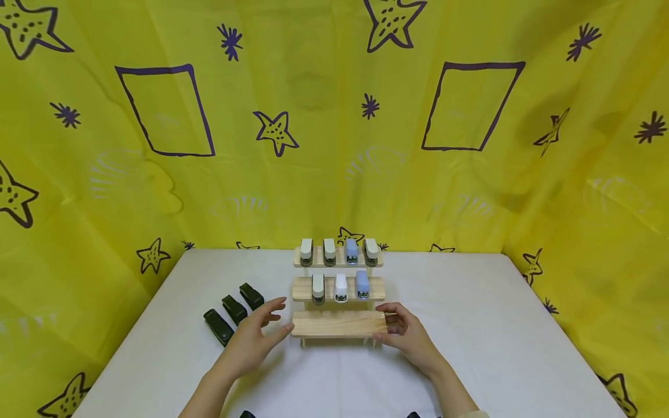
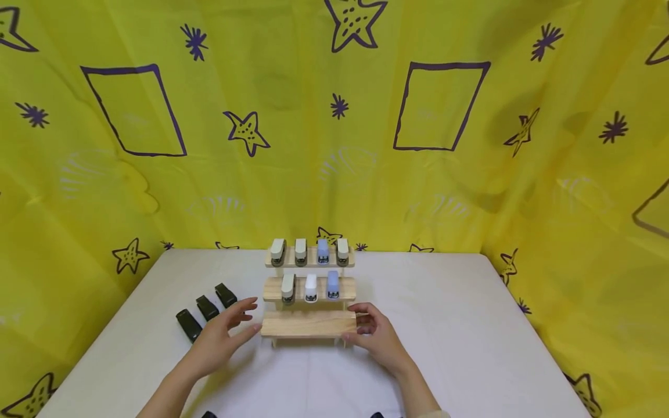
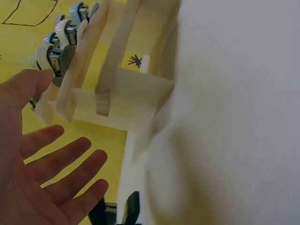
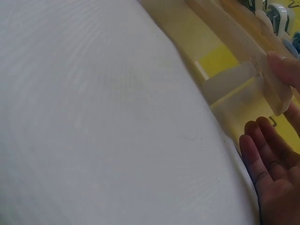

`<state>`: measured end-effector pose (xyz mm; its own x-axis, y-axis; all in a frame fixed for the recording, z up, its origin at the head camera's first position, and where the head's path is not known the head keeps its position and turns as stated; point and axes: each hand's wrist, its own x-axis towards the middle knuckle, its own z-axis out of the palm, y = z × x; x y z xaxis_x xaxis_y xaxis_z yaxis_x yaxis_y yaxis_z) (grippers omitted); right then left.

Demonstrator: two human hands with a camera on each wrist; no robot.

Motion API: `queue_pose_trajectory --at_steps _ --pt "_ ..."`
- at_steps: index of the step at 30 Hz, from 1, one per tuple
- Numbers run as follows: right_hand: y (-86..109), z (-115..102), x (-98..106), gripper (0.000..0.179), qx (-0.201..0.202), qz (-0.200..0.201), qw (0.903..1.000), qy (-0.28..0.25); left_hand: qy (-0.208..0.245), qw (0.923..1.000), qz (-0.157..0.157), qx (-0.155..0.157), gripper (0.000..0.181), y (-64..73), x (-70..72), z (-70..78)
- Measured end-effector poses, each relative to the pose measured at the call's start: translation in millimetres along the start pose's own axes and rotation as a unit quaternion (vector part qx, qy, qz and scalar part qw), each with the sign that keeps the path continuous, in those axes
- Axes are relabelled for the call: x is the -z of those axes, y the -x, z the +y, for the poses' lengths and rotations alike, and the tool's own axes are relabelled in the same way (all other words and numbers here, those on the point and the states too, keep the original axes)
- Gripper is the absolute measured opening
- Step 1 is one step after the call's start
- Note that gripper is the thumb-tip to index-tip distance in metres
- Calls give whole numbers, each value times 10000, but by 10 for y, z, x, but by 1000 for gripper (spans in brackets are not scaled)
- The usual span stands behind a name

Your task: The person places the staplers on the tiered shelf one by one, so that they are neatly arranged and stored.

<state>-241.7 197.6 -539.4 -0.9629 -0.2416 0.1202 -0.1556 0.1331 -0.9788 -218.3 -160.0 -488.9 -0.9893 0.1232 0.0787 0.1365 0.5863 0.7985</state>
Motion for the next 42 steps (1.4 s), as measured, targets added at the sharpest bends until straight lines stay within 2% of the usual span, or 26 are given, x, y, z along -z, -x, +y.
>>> queue_pose_trajectory --at_steps 5,12,19,23,32,42 --pt "-4 4 11 54 -104 -59 9999 -44 -526 9985 77 -85 61 -3 159 36" --pt "1 6 8 54 -83 -46 9999 -51 -1064 9939 188 -220 61 -31 306 73" --pt "-6 23 7 54 -44 -34 10000 -56 -1599 9853 419 -431 65 -78 454 49" --pt "-9 27 5 54 -43 -67 9999 -70 -1891 9797 511 -418 66 -117 517 15" --pt "-15 46 17 54 -31 11 10000 -6 -2504 9679 231 -49 75 -296 557 -111" --pt "-11 47 17 54 19 -11 9999 -101 -2602 9639 -351 441 91 -436 590 -220"
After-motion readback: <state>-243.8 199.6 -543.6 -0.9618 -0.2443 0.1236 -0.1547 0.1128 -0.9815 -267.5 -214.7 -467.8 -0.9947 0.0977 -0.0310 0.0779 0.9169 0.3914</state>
